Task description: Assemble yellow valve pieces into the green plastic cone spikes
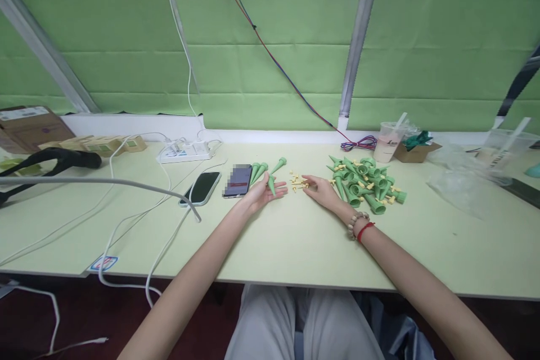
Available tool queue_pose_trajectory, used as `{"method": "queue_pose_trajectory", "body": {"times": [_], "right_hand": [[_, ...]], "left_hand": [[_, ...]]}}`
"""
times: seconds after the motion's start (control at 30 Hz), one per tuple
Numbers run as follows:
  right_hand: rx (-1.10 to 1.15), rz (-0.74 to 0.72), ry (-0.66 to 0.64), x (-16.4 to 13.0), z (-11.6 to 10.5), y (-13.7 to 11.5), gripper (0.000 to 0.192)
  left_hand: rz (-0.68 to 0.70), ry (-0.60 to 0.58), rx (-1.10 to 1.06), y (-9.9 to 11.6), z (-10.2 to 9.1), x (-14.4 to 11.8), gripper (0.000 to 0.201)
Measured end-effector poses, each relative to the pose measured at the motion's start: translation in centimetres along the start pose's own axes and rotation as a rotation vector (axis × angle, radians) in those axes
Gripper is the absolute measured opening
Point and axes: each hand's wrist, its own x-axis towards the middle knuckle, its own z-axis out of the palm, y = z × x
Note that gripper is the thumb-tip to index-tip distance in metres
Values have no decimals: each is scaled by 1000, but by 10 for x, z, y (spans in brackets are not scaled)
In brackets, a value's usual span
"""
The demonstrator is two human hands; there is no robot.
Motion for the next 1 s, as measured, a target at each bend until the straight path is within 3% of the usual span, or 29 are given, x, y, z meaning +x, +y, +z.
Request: {"method": "queue_pose_trajectory", "body": {"times": [0.1,0.27,0.57,0.73,0.93,1.0], "right_hand": [[9,21,2,-1,-3,-5,41],[59,66,143,-2,-7,-5,42],[51,96,152,-1,-5,-3,26],[-57,57,81,-2,-4,-2,28],[-266,-32,-12,-4,1,-5,51],[-277,-43,-69,-4,2,-5,48]], "left_hand": [[34,63,-15,6,-5,-1,40],[60,215,32,11,-13,1,38],[74,211,80,10,-7,-3,38],[44,196,115,9,-1,-6,39],[40,183,154,7,3,-5,39],[37,186,155,6,2,-4,38]]}}
